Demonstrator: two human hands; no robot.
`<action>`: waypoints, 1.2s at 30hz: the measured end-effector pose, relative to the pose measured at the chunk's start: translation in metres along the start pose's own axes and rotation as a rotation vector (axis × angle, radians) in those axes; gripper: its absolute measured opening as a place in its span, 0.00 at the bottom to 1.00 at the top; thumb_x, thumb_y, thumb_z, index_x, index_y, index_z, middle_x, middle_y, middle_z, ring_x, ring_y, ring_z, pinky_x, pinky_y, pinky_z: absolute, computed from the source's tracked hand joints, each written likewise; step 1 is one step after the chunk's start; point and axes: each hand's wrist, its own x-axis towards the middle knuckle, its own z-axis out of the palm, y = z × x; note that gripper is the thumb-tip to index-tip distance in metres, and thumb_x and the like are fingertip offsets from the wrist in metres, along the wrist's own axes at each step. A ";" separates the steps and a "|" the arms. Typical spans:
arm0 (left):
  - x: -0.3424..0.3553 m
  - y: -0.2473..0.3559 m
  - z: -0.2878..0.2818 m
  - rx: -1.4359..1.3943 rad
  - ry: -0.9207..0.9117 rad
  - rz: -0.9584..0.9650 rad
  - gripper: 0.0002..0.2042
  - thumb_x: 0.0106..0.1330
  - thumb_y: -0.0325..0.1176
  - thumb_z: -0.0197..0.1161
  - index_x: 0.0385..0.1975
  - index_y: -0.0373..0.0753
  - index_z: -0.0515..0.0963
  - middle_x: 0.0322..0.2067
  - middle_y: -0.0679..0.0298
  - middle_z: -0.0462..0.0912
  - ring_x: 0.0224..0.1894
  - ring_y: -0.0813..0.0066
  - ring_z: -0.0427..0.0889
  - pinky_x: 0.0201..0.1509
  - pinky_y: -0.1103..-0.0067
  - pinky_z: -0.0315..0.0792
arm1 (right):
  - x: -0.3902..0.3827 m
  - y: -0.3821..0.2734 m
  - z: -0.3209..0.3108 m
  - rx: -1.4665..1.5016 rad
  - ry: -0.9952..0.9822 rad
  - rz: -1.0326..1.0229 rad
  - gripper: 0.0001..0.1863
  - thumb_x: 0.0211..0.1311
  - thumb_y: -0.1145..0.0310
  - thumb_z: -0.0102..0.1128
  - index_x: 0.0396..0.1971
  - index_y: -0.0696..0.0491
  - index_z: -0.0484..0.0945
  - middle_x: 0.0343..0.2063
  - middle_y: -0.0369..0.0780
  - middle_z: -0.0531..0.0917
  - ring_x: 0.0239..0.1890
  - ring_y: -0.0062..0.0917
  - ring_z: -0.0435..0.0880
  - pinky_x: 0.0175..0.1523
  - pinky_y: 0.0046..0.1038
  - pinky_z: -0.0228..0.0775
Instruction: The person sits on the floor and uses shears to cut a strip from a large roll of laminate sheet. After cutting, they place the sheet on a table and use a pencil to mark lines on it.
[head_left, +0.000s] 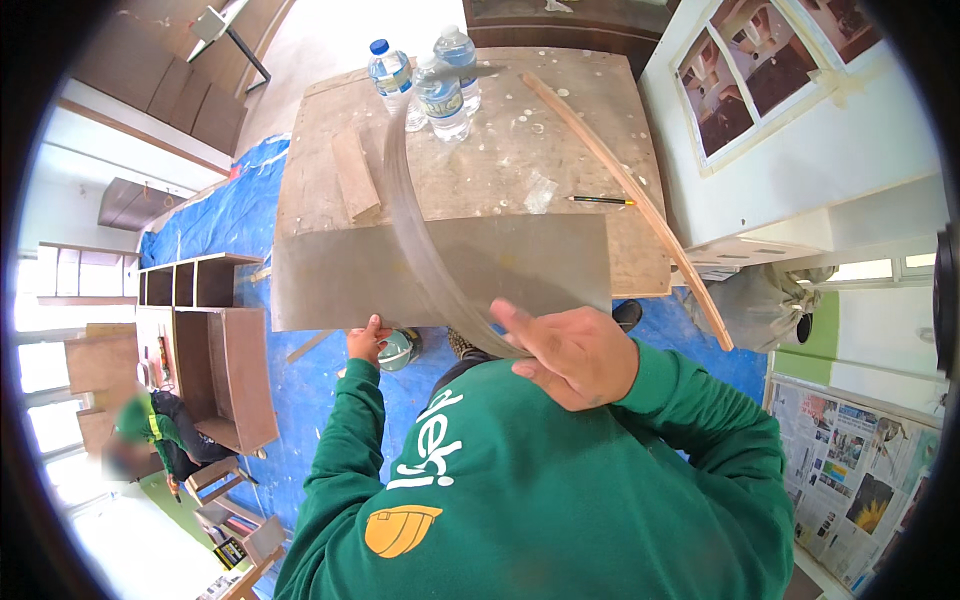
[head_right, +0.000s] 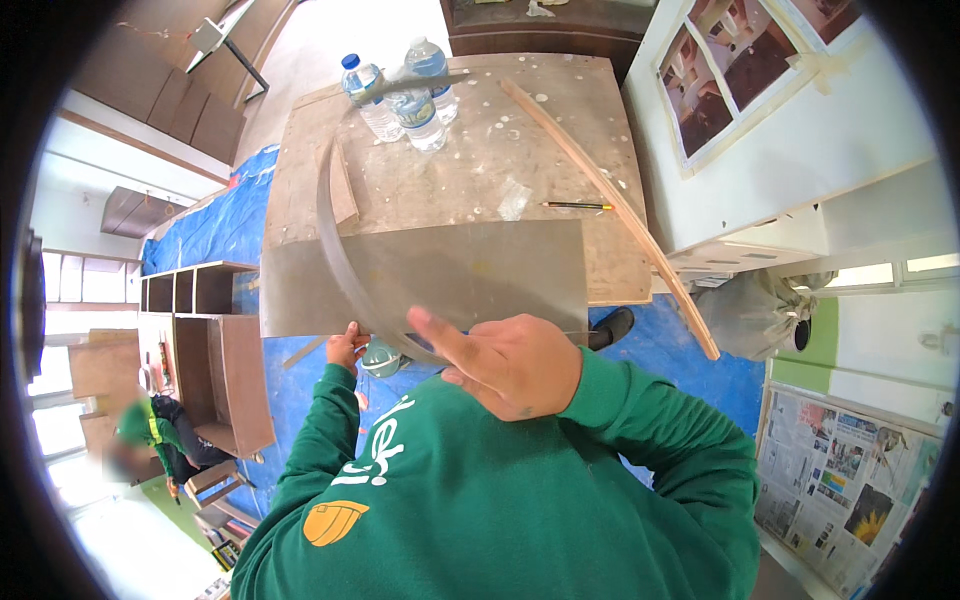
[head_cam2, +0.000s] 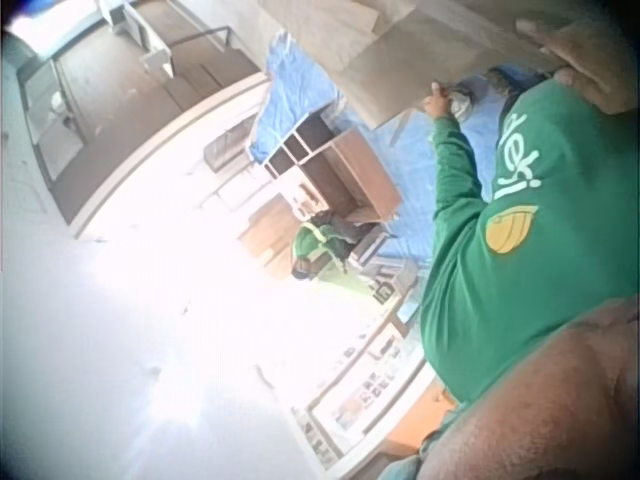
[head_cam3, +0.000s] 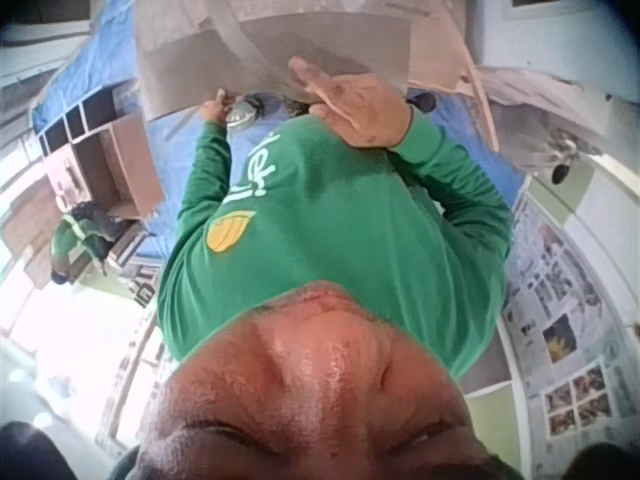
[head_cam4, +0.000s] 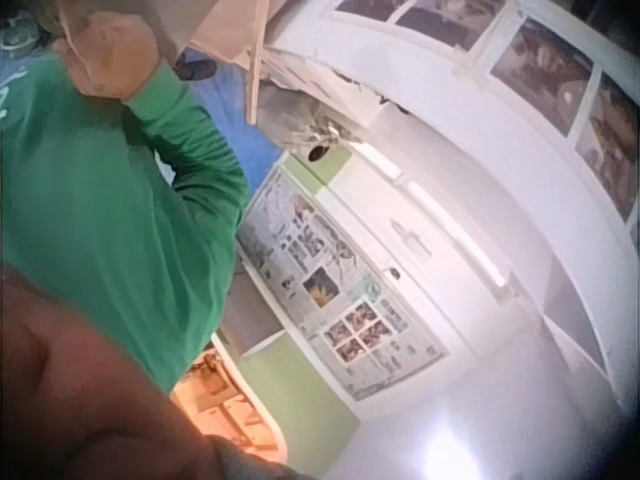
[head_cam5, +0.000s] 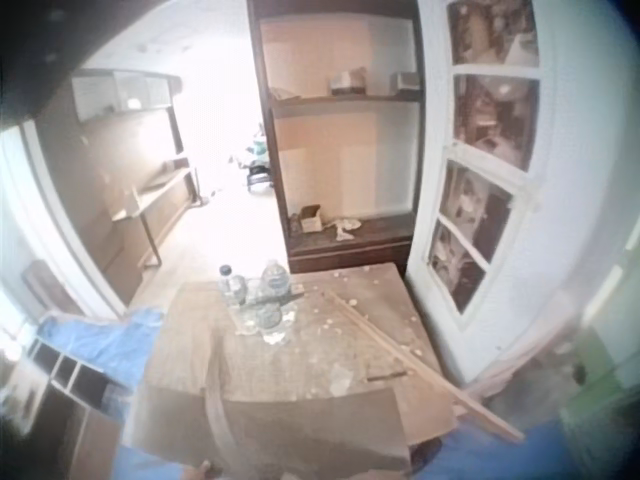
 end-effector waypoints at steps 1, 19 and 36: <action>-0.003 -0.001 -0.001 -0.009 0.005 -0.010 0.14 0.70 0.47 0.66 0.42 0.42 0.79 0.35 0.63 0.86 0.37 0.69 0.85 0.37 0.72 0.74 | -0.001 0.008 -0.004 -0.003 -0.086 0.012 0.37 0.64 0.74 0.65 0.71 0.61 0.61 0.44 0.48 0.85 0.32 0.40 0.86 0.37 0.36 0.80; -0.015 0.003 0.012 -0.082 0.068 -0.041 0.19 0.70 0.50 0.66 0.39 0.37 0.77 0.34 0.60 0.86 0.36 0.69 0.86 0.38 0.75 0.77 | -0.084 0.205 0.068 -0.279 -0.121 0.445 0.28 0.64 0.76 0.58 0.64 0.40 0.77 0.37 0.44 0.71 0.37 0.39 0.75 0.43 0.37 0.71; -0.029 0.006 0.023 -0.085 0.068 -0.024 0.21 0.70 0.53 0.65 0.41 0.36 0.75 0.34 0.59 0.86 0.35 0.69 0.85 0.38 0.73 0.76 | -0.063 0.241 0.111 -0.688 -0.041 0.426 0.35 0.59 0.66 0.63 0.70 0.39 0.68 0.66 0.48 0.66 0.68 0.47 0.63 0.71 0.55 0.54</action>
